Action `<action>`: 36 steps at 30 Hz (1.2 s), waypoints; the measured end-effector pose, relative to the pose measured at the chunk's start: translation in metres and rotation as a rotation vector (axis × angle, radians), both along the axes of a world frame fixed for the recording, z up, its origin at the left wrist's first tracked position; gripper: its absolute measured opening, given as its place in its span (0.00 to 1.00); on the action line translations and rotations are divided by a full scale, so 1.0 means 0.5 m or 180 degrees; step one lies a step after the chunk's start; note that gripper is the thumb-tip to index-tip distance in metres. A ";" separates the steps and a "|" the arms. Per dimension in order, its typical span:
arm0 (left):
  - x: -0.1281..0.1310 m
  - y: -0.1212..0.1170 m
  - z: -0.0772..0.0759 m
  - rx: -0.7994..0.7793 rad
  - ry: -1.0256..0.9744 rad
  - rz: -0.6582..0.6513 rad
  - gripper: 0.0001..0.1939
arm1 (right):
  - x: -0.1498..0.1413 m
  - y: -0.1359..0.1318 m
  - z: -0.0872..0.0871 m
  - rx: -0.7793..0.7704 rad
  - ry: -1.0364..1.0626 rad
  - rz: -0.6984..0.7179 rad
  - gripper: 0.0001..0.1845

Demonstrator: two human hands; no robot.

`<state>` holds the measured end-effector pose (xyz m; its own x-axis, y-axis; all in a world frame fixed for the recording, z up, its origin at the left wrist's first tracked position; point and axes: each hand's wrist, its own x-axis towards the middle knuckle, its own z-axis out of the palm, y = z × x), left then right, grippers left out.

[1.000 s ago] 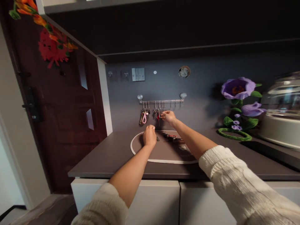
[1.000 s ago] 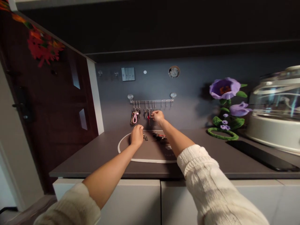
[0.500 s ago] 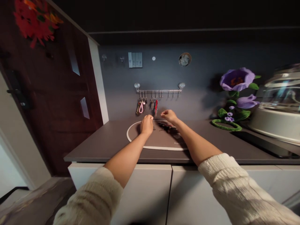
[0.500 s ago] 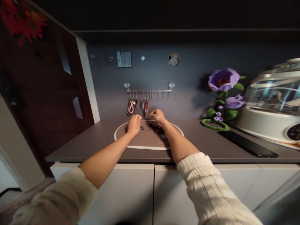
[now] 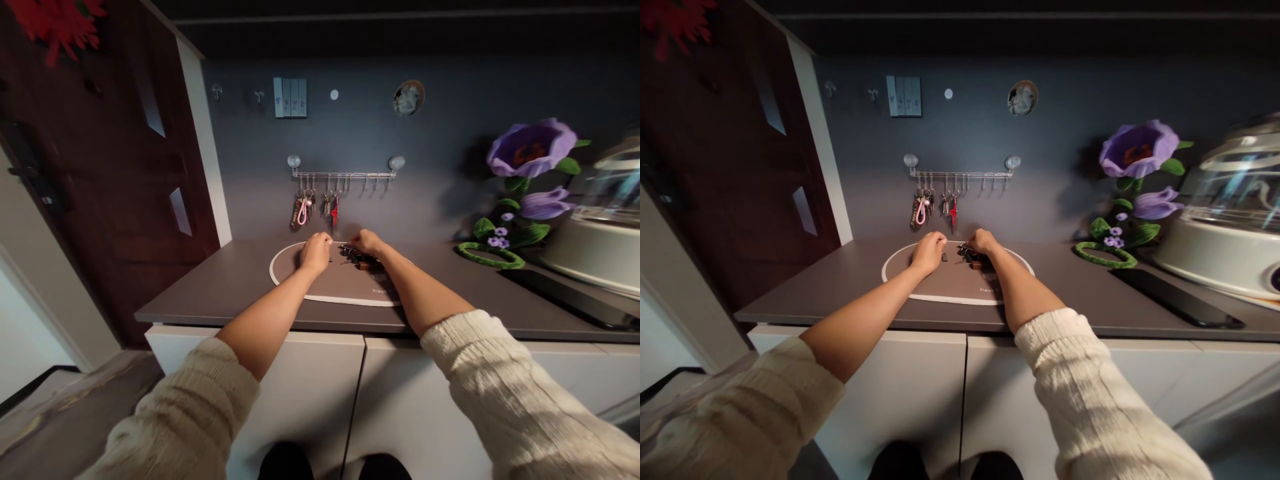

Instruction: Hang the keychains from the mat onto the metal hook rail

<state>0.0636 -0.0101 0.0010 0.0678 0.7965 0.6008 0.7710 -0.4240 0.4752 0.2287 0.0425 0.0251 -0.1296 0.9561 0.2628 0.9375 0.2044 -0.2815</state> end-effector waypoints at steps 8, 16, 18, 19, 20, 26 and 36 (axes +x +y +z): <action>-0.002 0.000 0.000 -0.0007 0.0048 0.0000 0.09 | -0.010 0.015 -0.008 0.0041 0.0283 0.0039 0.03; -0.002 -0.002 0.000 -0.0012 0.0012 -0.0015 0.09 | -0.014 0.010 -0.002 0.0161 0.0413 0.0243 0.01; -0.002 -0.001 0.000 0.0006 0.0001 -0.0036 0.09 | -0.015 0.008 0.001 0.0142 0.0425 0.0201 0.01; -0.002 -0.001 -0.001 0.0015 0.0000 -0.0042 0.09 | -0.015 0.006 0.002 0.0133 0.0420 0.0179 0.01; -0.002 -0.001 -0.001 0.0021 0.0001 -0.0044 0.09 | -0.016 0.004 0.004 0.0129 0.0433 0.0163 0.02; -0.002 -0.002 0.003 0.0032 0.0001 0.0023 0.09 | -0.020 -0.012 0.017 0.0012 0.1142 0.0209 0.04; -0.006 -0.017 0.016 0.0486 -0.0041 0.0038 0.09 | -0.044 -0.047 0.048 -0.1061 0.3149 0.0749 0.01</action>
<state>0.0605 -0.0184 0.0092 0.0503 0.6964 0.7159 0.7706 -0.4830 0.4157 0.2065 0.0189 0.0492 -0.1927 0.9778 0.0822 0.2092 0.1228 -0.9701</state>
